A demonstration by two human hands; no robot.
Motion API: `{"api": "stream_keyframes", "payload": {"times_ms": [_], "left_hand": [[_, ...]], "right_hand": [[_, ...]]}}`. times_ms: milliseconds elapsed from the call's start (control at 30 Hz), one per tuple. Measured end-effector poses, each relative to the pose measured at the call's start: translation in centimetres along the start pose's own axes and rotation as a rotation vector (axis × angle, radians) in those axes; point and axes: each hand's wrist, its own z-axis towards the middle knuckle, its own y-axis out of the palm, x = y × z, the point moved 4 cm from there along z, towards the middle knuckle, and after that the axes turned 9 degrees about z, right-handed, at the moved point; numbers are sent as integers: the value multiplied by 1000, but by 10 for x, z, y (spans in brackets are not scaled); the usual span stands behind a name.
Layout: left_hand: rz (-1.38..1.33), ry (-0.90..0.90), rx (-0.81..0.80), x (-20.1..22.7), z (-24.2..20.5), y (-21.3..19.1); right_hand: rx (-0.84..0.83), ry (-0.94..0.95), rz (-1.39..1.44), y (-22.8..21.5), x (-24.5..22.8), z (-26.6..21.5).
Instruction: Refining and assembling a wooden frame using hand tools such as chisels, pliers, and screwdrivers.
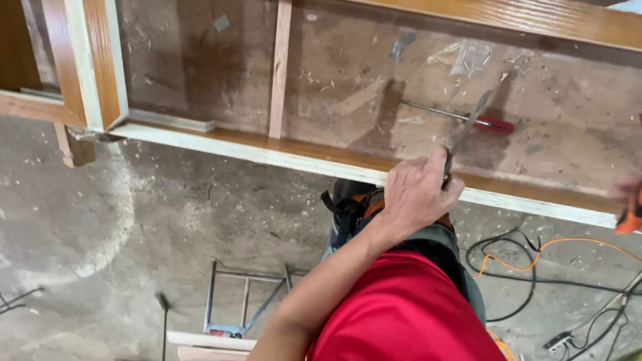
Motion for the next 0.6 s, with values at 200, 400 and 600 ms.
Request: {"api": "stream_keyframes", "payload": {"times_ms": [200, 400, 600], "left_hand": [[28, -41, -27, -1, -4, -5], [109, -99, -153, -1, -2, 8], [-118, -102, -192, -10, 6, 5]], "right_hand": [[-44, 17, 195, 60, 38, 27], [331, 289, -813, 388, -233, -262], [388, -25, -1074, 399, -174, -252]]}}
